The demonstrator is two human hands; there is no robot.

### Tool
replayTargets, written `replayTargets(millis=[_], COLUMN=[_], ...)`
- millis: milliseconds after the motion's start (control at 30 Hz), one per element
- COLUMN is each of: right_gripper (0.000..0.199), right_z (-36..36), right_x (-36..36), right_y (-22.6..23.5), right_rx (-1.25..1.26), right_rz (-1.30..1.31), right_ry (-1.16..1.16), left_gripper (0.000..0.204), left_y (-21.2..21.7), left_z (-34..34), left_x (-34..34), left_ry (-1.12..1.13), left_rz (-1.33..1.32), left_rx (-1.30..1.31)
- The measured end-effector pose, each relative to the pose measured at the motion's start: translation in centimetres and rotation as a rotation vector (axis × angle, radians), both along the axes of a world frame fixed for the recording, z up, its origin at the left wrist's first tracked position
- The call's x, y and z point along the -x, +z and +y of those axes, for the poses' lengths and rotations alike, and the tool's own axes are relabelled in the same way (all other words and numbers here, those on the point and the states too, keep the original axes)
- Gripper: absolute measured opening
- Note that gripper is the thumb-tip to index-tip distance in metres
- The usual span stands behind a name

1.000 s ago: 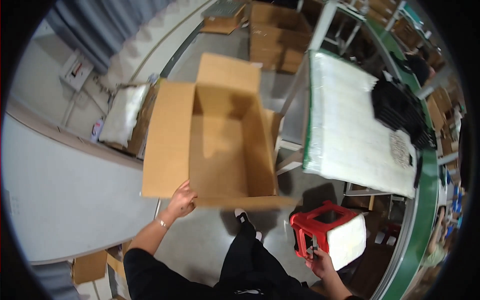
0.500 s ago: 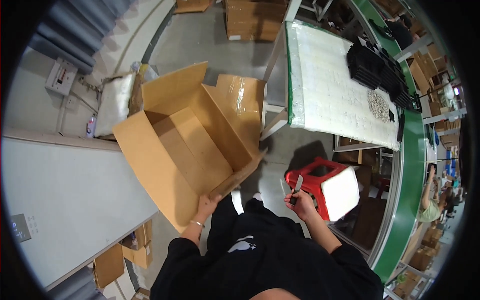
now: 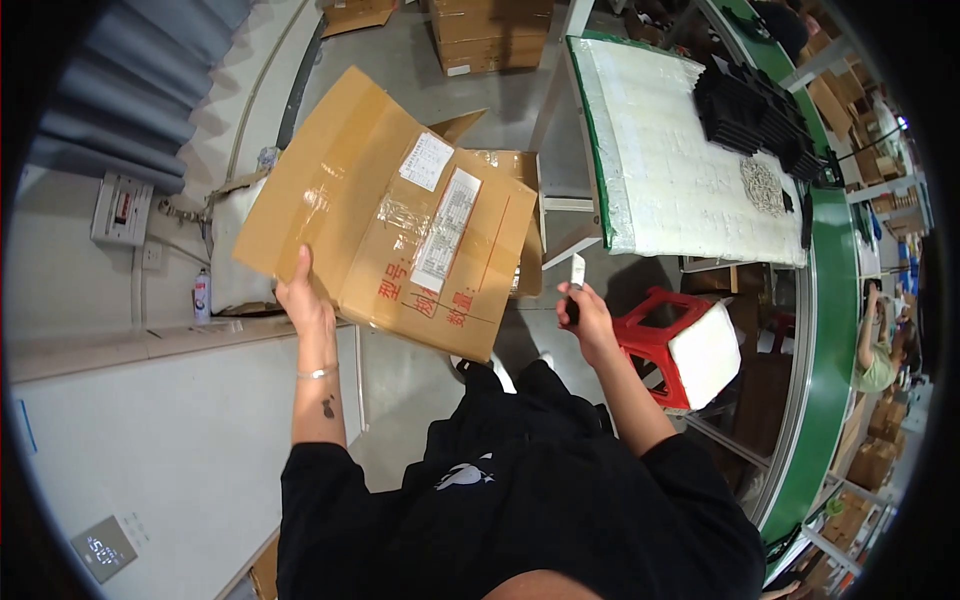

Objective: Unboxing black plastic components from cardboard shipping boxes using a utility knife and placing them on a workbench.

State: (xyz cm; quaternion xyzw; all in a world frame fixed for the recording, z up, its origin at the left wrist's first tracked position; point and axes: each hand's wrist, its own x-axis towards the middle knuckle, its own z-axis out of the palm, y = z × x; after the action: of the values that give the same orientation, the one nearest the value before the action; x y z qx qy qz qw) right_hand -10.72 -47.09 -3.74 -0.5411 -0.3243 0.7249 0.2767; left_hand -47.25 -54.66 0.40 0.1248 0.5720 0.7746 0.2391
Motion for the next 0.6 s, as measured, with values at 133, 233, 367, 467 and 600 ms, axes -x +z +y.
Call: replayTargets(millis=[133, 233, 367, 467, 600], right_gripper=[0.016, 0.017, 0.022, 0.02, 0.02], right_z=[1.9, 4.4, 6.0, 6.0, 5.7], right_x=[4.0, 5.3, 5.3, 7.7, 11.1], right_y=[0.4, -0.5, 0.2, -1.4, -4.4], right_rx=[-0.25, -0.338, -0.617, -0.642, -1.125], right_rz=[0.031, 0.031, -0.174, -0.152, -0.233], right_ry=[0.022, 0.081, 0.266, 0.26, 0.26], left_gripper=[0.039, 0.041, 0.042, 0.04, 0.038], left_y=[1.3, 0.5, 0.5, -5.3, -9.7], left_z=[-1.6, -1.7, -1.3, -2.5, -4.0], left_x=[-2.7, -6.3, -9.7, -8.4, -5.1], left_ry=[0.017, -0.082, -0.095, 0.099, 0.299], left_rz=[-0.387, -0.557, -0.662, -0.744, -0.697], left_rx=[-0.06, -0.101, -0.159, -0.127, 0.011])
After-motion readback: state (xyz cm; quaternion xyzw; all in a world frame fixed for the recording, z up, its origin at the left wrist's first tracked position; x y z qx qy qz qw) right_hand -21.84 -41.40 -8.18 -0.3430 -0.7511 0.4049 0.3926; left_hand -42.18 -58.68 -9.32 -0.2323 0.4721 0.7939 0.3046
